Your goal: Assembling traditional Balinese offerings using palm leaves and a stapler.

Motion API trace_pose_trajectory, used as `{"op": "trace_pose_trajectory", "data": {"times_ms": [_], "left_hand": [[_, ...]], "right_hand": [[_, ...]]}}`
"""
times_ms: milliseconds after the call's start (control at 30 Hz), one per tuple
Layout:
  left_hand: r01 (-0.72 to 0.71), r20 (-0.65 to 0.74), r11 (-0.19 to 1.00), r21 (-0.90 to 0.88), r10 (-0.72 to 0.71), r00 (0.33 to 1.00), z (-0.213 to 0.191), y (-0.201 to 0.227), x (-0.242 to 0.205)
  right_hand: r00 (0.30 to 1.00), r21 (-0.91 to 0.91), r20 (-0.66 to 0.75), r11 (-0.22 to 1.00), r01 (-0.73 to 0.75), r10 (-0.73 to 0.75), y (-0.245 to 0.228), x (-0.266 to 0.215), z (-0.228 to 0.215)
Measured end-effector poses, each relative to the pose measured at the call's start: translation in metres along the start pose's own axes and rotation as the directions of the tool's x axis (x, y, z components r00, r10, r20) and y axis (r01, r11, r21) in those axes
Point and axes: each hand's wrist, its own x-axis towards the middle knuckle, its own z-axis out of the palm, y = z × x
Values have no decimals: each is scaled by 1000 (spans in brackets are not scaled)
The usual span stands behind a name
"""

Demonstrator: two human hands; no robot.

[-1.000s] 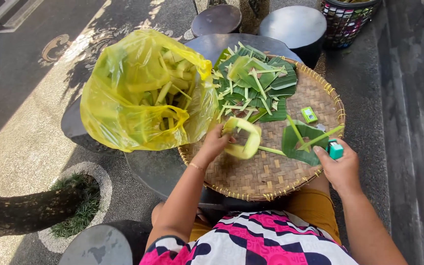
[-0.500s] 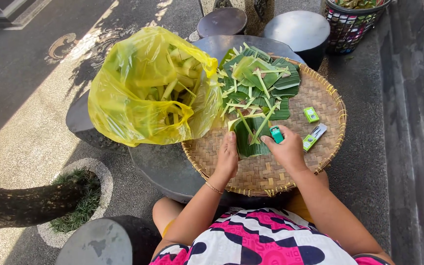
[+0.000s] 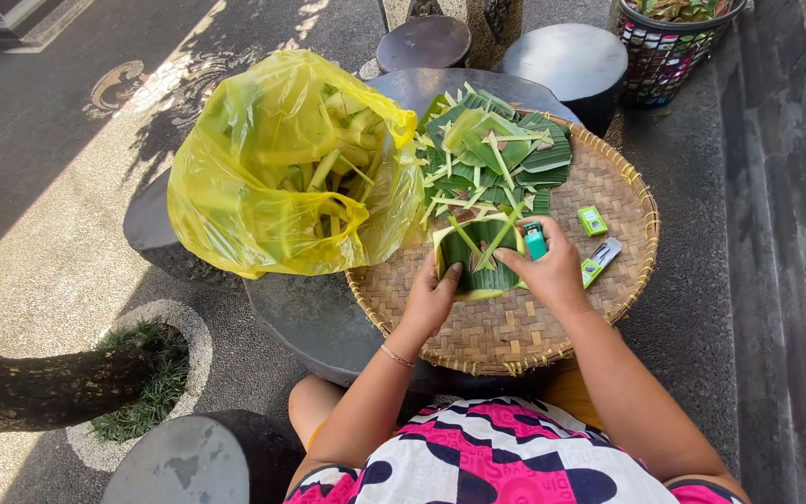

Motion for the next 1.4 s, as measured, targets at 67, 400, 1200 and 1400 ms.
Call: {"op": "trace_pose_trajectory", "data": {"times_ms": [67, 400, 1200, 1400], "left_hand": [[66, 17, 991, -117, -65, 998, -4, -1, 1], [-26, -145, 998, 63, 35, 989, -12, 12, 7], [47, 5, 932, 359, -52, 999, -40, 53, 4], [-93, 194, 872, 481, -2, 981, -26, 100, -4]], "right_hand": [[991, 79, 94, 991, -106, 98, 13, 4, 2], [944, 142, 303, 974, -179, 129, 23, 6, 11], [806, -340, 487, 776, 531, -338, -64, 37, -39], [635, -370, 645, 554, 746, -424, -63, 54, -16]]}}
